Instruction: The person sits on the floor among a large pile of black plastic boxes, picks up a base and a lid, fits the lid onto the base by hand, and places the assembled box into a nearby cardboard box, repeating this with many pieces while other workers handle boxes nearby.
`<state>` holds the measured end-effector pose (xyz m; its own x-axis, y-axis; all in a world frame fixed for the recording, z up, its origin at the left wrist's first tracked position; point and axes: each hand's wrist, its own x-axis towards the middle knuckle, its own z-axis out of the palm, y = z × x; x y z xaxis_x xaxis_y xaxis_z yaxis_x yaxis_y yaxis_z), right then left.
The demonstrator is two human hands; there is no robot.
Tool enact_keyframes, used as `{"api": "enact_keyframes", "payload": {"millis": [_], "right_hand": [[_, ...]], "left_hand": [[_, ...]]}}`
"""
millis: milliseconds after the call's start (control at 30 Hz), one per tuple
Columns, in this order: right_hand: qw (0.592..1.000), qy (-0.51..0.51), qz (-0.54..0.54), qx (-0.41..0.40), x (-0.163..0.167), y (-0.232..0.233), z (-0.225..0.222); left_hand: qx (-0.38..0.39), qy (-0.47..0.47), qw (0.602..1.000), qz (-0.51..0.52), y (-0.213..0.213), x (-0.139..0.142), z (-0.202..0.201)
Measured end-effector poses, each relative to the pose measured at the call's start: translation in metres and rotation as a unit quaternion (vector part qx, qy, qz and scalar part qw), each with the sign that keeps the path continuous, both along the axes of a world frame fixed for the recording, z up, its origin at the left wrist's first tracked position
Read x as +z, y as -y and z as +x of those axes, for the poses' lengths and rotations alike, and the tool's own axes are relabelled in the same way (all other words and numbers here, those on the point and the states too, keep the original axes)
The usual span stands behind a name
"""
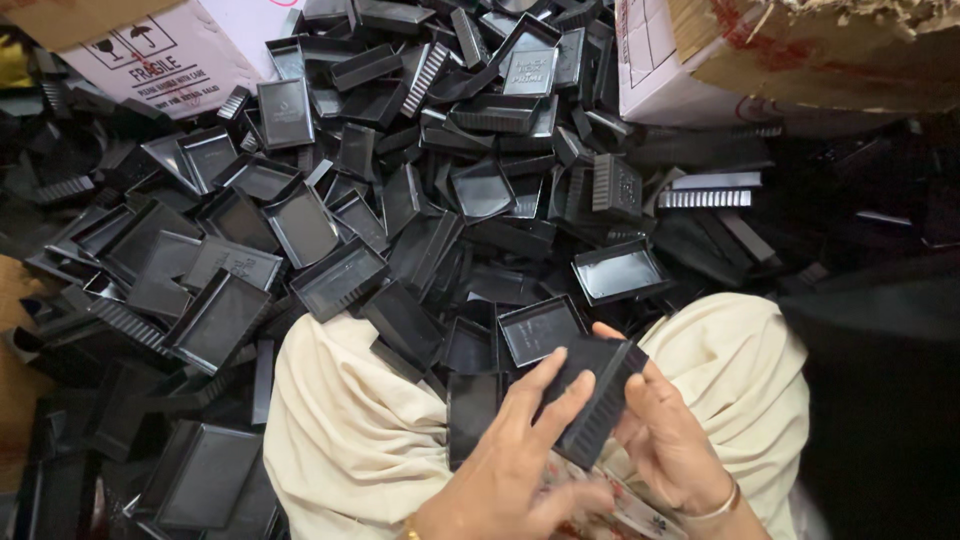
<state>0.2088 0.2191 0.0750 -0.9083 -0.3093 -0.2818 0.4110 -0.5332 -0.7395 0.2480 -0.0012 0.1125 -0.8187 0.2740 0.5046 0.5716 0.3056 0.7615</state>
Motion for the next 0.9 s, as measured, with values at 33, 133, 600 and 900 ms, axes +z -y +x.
{"api": "enact_keyframes", "payload": {"millis": [33, 133, 600, 900], "right_hand": [[1.000, 0.013, -0.019, -0.010, -0.003, -0.002, -0.001], [0.988, -0.107, 0.106, 0.023, -0.009, -0.008, -0.006], [0.528, -0.566, 0.600, -0.203, 0.136, -0.055, -0.191], [0.335, -0.381, 0.823, 0.255, 0.009, -0.044, -0.171]], "left_hand": [[0.023, -0.032, 0.999, -0.019, 0.000, 0.000, 0.000], [0.058, 0.056, 0.992, 0.098, -0.002, 0.000, -0.003], [0.103, -0.011, 0.986, -0.127, -0.006, -0.042, -0.096], [0.018, 0.083, 0.923, -0.376, -0.015, -0.067, -0.118]]}}
